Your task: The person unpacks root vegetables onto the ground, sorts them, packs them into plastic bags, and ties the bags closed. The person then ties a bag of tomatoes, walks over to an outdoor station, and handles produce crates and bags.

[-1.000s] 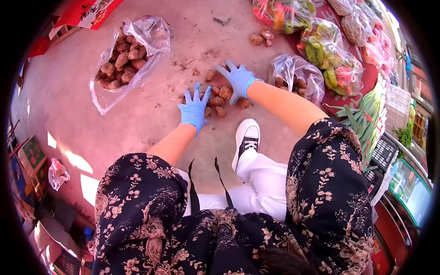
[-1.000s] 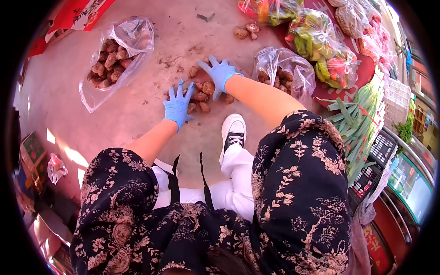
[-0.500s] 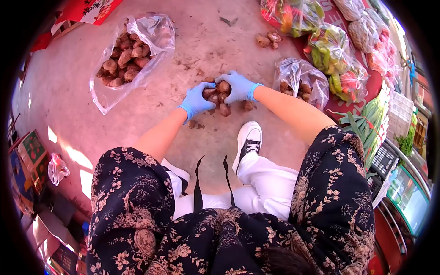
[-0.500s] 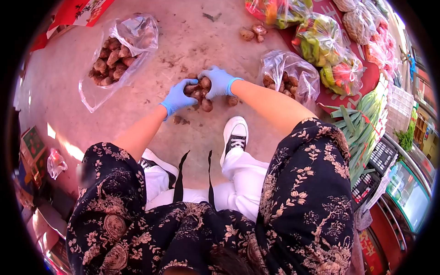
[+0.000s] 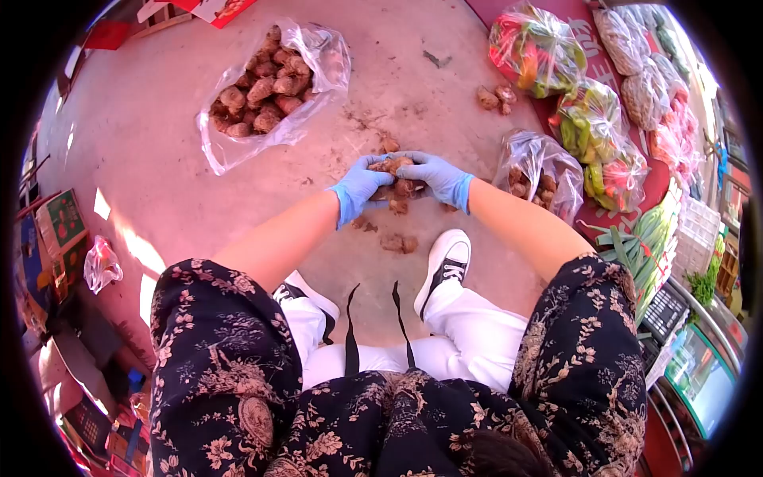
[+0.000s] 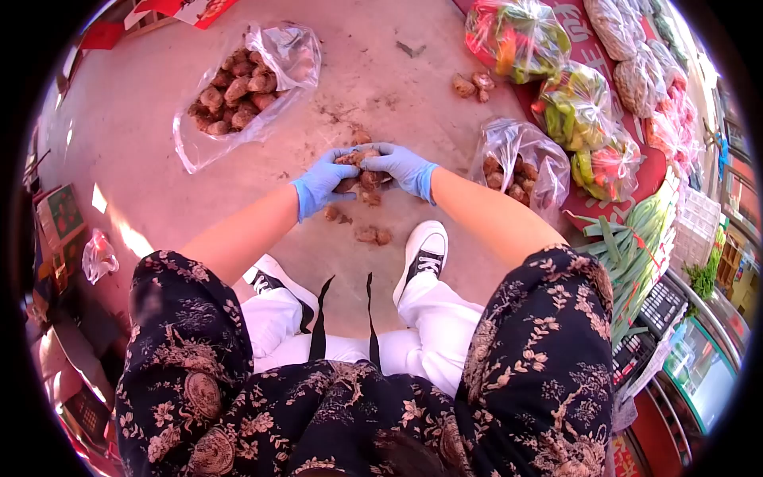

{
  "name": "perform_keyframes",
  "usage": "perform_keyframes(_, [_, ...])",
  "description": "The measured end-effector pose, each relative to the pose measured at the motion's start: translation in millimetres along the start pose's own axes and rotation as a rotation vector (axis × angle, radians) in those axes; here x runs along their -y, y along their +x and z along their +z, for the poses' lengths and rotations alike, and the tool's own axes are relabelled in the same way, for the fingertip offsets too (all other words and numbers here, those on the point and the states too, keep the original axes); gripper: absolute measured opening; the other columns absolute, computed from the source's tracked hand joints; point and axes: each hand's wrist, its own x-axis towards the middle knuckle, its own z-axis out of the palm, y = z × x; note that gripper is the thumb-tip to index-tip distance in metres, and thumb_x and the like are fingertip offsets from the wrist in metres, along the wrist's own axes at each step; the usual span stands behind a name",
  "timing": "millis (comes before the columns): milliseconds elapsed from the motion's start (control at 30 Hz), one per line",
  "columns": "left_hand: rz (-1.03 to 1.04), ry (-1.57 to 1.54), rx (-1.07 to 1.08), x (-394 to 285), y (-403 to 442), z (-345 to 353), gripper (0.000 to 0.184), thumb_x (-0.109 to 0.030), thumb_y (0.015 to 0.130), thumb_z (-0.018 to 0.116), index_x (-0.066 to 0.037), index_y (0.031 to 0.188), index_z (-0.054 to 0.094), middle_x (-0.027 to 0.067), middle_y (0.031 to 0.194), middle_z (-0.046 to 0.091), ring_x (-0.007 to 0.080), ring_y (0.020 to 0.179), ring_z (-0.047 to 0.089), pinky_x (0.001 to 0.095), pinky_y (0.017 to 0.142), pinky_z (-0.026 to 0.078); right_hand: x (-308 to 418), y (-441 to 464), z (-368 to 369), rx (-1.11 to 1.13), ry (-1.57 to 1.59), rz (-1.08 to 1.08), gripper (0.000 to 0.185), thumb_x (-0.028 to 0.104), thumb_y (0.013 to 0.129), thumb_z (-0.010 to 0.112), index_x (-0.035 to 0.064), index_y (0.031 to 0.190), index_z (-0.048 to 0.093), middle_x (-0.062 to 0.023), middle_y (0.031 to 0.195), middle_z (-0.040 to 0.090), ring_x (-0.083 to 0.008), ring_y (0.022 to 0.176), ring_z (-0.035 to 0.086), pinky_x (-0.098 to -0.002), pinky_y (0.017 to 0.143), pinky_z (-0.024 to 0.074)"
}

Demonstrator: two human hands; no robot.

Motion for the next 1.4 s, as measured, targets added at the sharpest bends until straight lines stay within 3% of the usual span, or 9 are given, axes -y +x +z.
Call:
perform_keyframes(233, [0.324, 0.267, -0.198, -75.9, -134.4, -51.2, 0.049, -0.018, 0.081, 0.06, -0.014, 0.123, 0.036, 0.0052, 0.113, 0.051, 0.0158, 0.096, 0.055, 0.0323, 0.077, 0.05, 85.7, -7.4, 103.5, 0.271, 0.033, -0.282, 0.05, 0.02, 0.08, 0.065, 0.0093, 0.124, 0.044, -0.0064, 0.114, 0.051, -0.018, 0.099, 0.055, -0.0381, 0.077, 0.0516])
perform_keyframes(333, [0.494, 0.001, -0.403, -99.8, -133.7, -102.7, 0.043, -0.013, 0.085, 0.054, -0.013, 0.124, 0.036, 0.0063, 0.114, 0.052, 0.0187, 0.096, 0.057, 0.0352, 0.077, 0.051, 143.5, 46.0, 149.6, 0.366, 0.005, -0.368, 0.049, 0.015, 0.077, 0.067, 0.0076, 0.121, 0.047, -0.0065, 0.1, 0.058, -0.0185, 0.085, 0.061, -0.0364, 0.073, 0.0551])
perform_keyframes(600, [0.462, 0.1, -0.483, -130.1, -98.2, -171.9, 0.078, -0.004, 0.076, 0.05, -0.018, 0.143, 0.013, 0.0129, 0.132, 0.037, 0.0276, 0.114, 0.044, 0.0482, 0.085, 0.044, 182.7, 121.7, 157.6, -0.126, -0.477, -0.379, 0.074, 0.024, 0.08, 0.063, 0.0017, 0.138, 0.024, -0.0161, 0.126, 0.047, -0.0256, 0.095, 0.059, -0.0351, 0.075, 0.0526])
perform_keyframes(700, [0.514, 0.226, -0.643, -138.6, -108.3, -184.4, 0.083, -0.003, 0.074, 0.051, -0.022, 0.144, 0.011, 0.0165, 0.143, 0.021, 0.0295, 0.121, 0.036, 0.0496, 0.085, 0.044, 198.3, 107.1, 141.7, -0.218, -0.737, -0.483, 0.067, 0.022, 0.084, 0.06, 0.0033, 0.138, 0.025, -0.0146, 0.125, 0.047, -0.025, 0.102, 0.053, -0.0341, 0.079, 0.0507])
perform_keyframes(800, [0.601, 0.185, -0.681, -147.7, -128.5, -174.0, 0.08, -0.005, 0.076, 0.052, -0.018, 0.144, 0.011, 0.0163, 0.143, 0.02, 0.0284, 0.123, 0.034, 0.0447, 0.086, 0.045, 215.3, 90.2, 113.2, -0.224, -0.85, -0.606, 0.051, 0.025, 0.084, 0.061, 0.0006, 0.125, 0.044, -0.0089, 0.102, 0.058, -0.0185, 0.087, 0.058, -0.0283, 0.075, 0.051])
perform_keyframes(900, [0.61, 0.254, -0.54, -148.3, -135.8, -165.5, 0.067, -0.01, 0.078, 0.056, -0.014, 0.139, 0.029, 0.0121, 0.134, 0.038, 0.0242, 0.115, 0.044, 0.0386, 0.085, 0.046, 228.9, 45.1, 90.8, -0.055, -0.664, -0.555, 0.043, 0.026, 0.083, 0.061, 0.0015, 0.117, 0.051, -0.0085, 0.104, 0.057, -0.0173, 0.088, 0.058, -0.0267, 0.073, 0.0507])
perform_keyframes(1100, [0.391, 0.689, -0.194, -102.4, -112.9, -106.2, 0.036, -0.021, 0.079, 0.062, -0.008, 0.112, 0.057, 0.0018, 0.099, 0.063, 0.0183, 0.087, 0.059, 0.0334, 0.08, 0.047, 158.0, 22.5, 27.8, -0.055, -1.399, -0.45, 0.046, 0.027, 0.078, 0.063, 0.0099, 0.12, 0.054, -0.0128, 0.108, 0.059, -0.0237, 0.091, 0.059, -0.0359, 0.081, 0.0488])
perform_keyframes(1233, [0.499, 1.522, -0.063, -0.5, -64.0, -62.8, 0.047, -0.022, 0.077, 0.064, -0.011, 0.12, 0.049, 0.0131, 0.113, 0.056, 0.0267, 0.102, 0.055, 0.0352, 0.08, 0.048, 44.3, 36.2, 23.5, -0.209, -1.933, -0.496, 0.055, 0.019, 0.069, 0.07, 0.0105, 0.12, 0.051, -0.0182, 0.112, 0.055, -0.028, 0.103, 0.056, -0.0373, 0.085, 0.0467])
perform_keyframes(1400, [0.423, 1.914, 0.008, 52.5, -35.1, -26.8, 0.067, -0.016, 0.074, 0.066, -0.017, 0.133, 0.036, 0.018, 0.131, 0.039, 0.0337, 0.107, 0.051, 0.0405, 0.081, 0.049, 9.0, 64.1, -6.1, -0.034, -2.029, -0.46, 0.042, 0.012, 0.066, 0.069, 0.0064, 0.107, 0.058, -0.0186, 0.106, 0.058, -0.0334, 0.098, 0.057, -0.0377, 0.08, 0.0487])
